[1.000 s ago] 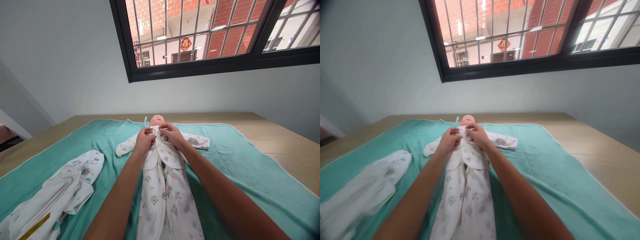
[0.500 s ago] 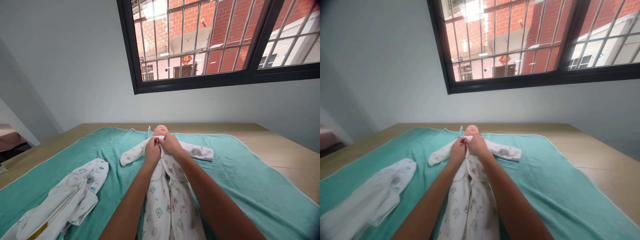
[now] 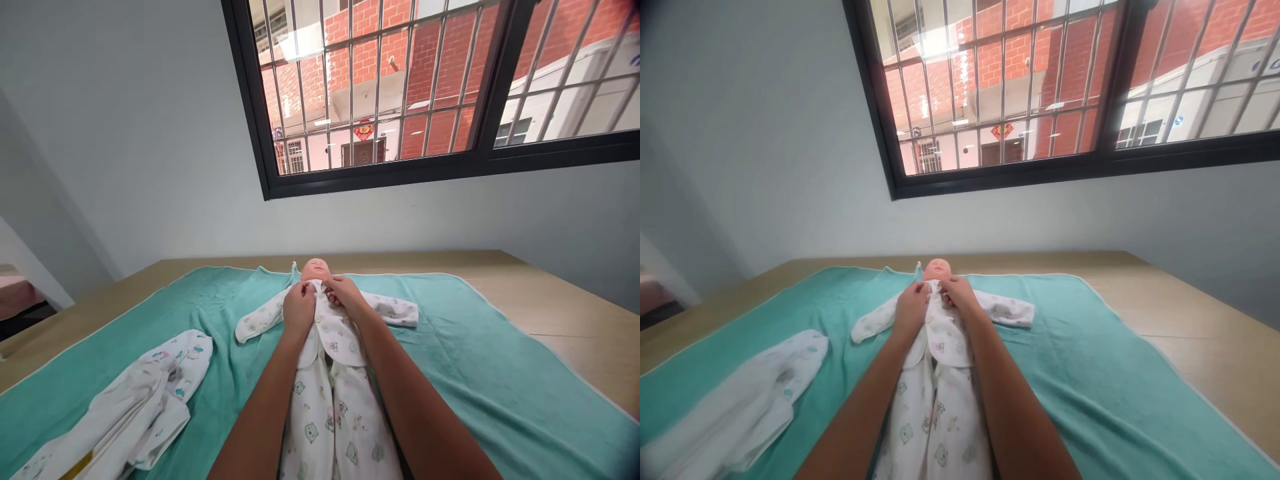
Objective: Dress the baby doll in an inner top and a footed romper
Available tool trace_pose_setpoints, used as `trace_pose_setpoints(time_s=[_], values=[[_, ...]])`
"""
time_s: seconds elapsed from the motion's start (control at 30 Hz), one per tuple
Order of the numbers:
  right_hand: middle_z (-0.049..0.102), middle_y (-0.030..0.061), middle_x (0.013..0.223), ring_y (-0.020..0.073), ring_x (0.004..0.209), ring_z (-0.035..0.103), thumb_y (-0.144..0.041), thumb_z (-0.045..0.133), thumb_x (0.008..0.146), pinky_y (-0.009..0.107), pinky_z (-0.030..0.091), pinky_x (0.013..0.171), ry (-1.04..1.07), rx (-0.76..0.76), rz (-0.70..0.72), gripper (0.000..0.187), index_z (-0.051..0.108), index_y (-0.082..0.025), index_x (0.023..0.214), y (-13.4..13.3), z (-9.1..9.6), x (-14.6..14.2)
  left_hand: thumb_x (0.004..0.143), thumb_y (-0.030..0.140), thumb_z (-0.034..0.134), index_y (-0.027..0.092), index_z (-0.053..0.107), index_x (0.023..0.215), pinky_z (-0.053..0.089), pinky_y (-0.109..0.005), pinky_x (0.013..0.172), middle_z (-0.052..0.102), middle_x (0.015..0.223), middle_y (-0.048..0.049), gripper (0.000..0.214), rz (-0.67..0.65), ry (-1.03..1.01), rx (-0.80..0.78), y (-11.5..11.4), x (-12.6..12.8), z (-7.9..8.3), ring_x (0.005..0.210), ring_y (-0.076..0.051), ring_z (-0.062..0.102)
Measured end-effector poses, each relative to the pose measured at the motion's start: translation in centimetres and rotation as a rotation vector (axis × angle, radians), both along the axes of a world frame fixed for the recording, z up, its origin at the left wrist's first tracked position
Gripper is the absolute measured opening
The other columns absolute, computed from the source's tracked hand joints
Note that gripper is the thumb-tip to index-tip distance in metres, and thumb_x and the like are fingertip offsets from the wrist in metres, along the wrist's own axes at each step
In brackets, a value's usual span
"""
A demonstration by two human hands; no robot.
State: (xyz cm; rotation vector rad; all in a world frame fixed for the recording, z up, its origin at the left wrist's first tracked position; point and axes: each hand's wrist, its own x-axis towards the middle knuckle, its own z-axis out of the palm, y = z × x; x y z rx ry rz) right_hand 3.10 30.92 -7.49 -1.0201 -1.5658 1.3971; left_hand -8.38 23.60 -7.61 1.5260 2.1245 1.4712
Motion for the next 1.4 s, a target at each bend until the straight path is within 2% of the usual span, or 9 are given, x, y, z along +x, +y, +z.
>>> trace_pose_setpoints(time_s=[0.23, 0.37, 0.53, 0.77, 0.97, 1.1, 1.23, 1.4], values=[[0.05, -0.0039, 0.053, 0.0057, 0.039, 0.042, -0.03, 0.066, 0.069, 0.018, 0.028, 0.035, 0.15, -0.042, -0.037, 0.018, 0.056, -0.016, 0.068, 0.6, -1.1, -0.3, 0.084, 0.036, 0.054, 0.024, 0.072, 0.092, 0.041, -0.032, 0.072, 0.071, 0.102, -0.0107, 0.023, 0.08, 0.152, -0.127, 1.3, 1.1, 1.1, 0.088, -0.026, 0.064], [0.053, -0.0028, 0.055, 0.0053, 0.038, 0.043, -0.028, 0.071, 0.065, 0.018, 0.028, 0.035, 0.187, -0.043, -0.038, 0.018, 0.059, -0.014, 0.067, 0.8, -1.2, -0.3, 0.084, 0.037, 0.055, 0.025, 0.073, 0.095, 0.041, -0.031, 0.069, 0.072, 0.102, -0.0103, 0.024, 0.09, 0.2, -0.157, 1.7, 0.8, 1.0, 0.088, -0.026, 0.064], [0.056, -0.0018, 0.058, 0.0045, 0.04, 0.043, -0.029, 0.07, 0.069, 0.017, 0.03, 0.036, 0.217, -0.048, -0.027, 0.017, 0.064, -0.013, 0.072, 0.6, -0.9, -0.2, 0.085, 0.041, 0.055, 0.027, 0.073, 0.09, 0.039, -0.029, 0.064, 0.074, 0.093, -0.0072, 0.023, 0.077, 0.228, -0.165, 2.5, 0.3, 0.8, 0.081, -0.024, 0.065], [0.055, -0.0026, 0.058, 0.0041, 0.041, 0.042, -0.028, 0.072, 0.069, 0.017, 0.03, 0.036, 0.248, -0.055, -0.028, 0.018, 0.066, -0.013, 0.076, 0.3, -0.8, -0.3, 0.086, 0.039, 0.052, 0.028, 0.072, 0.089, 0.039, -0.029, 0.066, 0.073, 0.094, -0.0073, 0.023, 0.089, 0.243, -0.157, 3.0, 0.0, 0.6, 0.084, -0.024, 0.063], [0.057, -0.0016, 0.059, 0.0043, 0.042, 0.043, -0.026, 0.073, 0.068, 0.017, 0.03, 0.036, 0.288, -0.087, -0.073, 0.018, 0.065, -0.012, 0.077, 0.6, -1.0, -0.5, 0.084, 0.044, 0.054, 0.028, 0.069, 0.083, 0.039, -0.03, 0.066, 0.072, 0.086, -0.006, 0.022, 0.056, 0.206, -0.162, 3.2, -0.1, 0.8, 0.079, -0.023, 0.062], [0.057, -0.0015, 0.058, 0.0042, 0.042, 0.042, -0.025, 0.073, 0.068, 0.017, 0.031, 0.037, 0.318, -0.115, -0.069, 0.018, 0.066, -0.012, 0.078, 0.6, -1.0, -0.5, 0.082, 0.039, 0.055, 0.026, 0.068, 0.076, 0.039, -0.031, 0.067, 0.071, 0.083, -0.0071, 0.02, 0.065, 0.158, -0.142, 3.1, -0.1, 1.0, 0.079, -0.024, 0.062], [0.057, -0.0014, 0.057, 0.0041, 0.041, 0.041, -0.024, 0.074, 0.067, 0.017, 0.03, 0.035, 0.343, -0.131, -0.072, 0.017, 0.066, -0.012, 0.077, 0.6, -0.9, -0.5, 0.078, 0.032, 0.055, 0.023, 0.067, 0.07, 0.039, -0.029, 0.065, 0.071, 0.077, -0.0043, 0.016, 0.037, 0.049, -0.116, 3.0, -0.5, 0.9, 0.073, -0.021, 0.06], [0.056, -0.0014, 0.058, 0.004, 0.043, 0.041, -0.024, 0.074, 0.065, 0.016, 0.028, 0.035, 0.377, -0.158, -0.042, 0.019, 0.068, -0.012, 0.078, 0.5, -0.7, -0.3, 0.08, 0.031, 0.049, 0.02, 0.064, 0.075, 0.042, -0.025, 0.058, 0.066, 0.07, -0.0007, 0.019, -0.033, -0.125, -0.059, 3.1, -0.6, 0.7, 0.062, -0.014, 0.056]])
